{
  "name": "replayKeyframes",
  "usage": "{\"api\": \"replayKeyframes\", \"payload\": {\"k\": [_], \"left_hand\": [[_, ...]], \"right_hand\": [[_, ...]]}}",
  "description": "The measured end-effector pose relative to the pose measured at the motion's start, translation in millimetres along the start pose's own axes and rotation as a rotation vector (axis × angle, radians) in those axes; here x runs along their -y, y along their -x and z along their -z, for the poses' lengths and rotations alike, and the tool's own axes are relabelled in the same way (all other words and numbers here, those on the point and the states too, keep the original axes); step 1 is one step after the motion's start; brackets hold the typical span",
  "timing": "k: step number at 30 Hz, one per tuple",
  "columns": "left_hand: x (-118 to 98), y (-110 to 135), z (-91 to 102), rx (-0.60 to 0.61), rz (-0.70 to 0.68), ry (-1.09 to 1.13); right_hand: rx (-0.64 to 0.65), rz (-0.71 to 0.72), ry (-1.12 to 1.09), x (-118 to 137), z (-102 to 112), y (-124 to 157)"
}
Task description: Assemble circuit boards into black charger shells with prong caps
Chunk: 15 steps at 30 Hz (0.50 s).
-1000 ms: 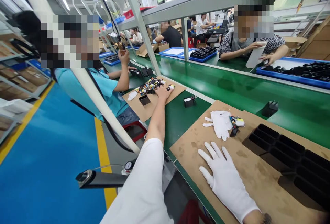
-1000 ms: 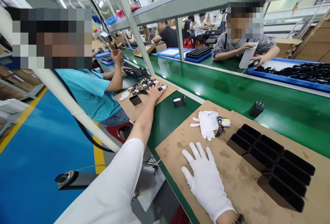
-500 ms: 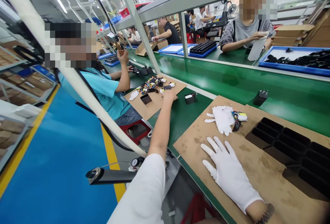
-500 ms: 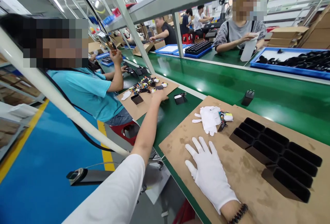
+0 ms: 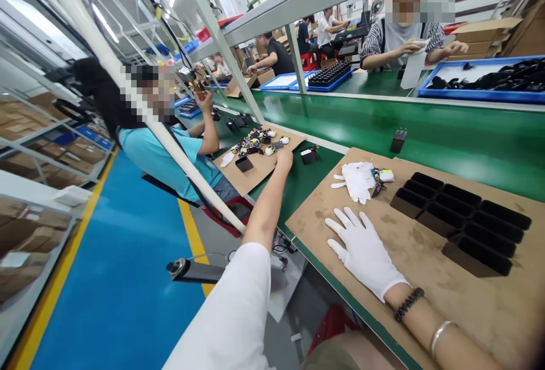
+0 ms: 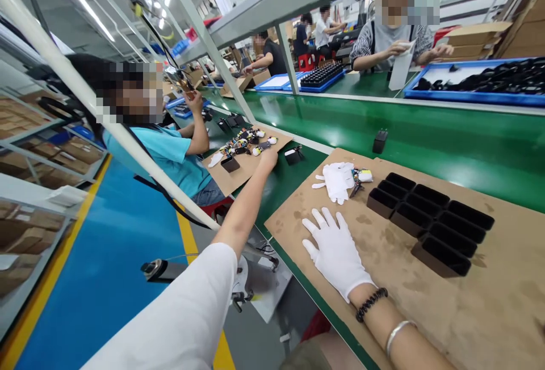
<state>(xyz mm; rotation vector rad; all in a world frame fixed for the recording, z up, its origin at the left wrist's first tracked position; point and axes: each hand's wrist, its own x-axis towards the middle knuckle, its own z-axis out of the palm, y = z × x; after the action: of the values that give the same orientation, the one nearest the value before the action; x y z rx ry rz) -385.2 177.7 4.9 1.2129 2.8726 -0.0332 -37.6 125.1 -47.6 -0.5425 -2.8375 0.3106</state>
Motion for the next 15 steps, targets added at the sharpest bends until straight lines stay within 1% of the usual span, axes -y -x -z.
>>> {"api": "replayKeyframes", "payload": {"k": [2, 5, 8, 10, 12, 15], "left_hand": [[-15, 13, -2.6, 0.036, 0.005, -0.031], [-45, 34, -9.4, 0.092, -0.004, -0.069], [-75, 60, -16.2, 0.14, -0.04, -0.097], [-91, 79, -18.9, 0.162, -0.075, -0.111], [-100, 96, -19.8, 0.172, -0.115, -0.118], [-103, 119, -17.6, 0.164, -0.177, -0.11]], "right_hand": [[0.009, 0.0, -0.007, 1, 2, 0], [0.023, 0.001, -0.022, 1, 4, 1], [0.033, 0.0, -0.044, 1, 6, 3], [0.031, 0.002, -0.057, 1, 8, 4], [0.024, 0.002, -0.067, 1, 8, 5], [0.014, -0.001, -0.082, 1, 8, 6]]}}
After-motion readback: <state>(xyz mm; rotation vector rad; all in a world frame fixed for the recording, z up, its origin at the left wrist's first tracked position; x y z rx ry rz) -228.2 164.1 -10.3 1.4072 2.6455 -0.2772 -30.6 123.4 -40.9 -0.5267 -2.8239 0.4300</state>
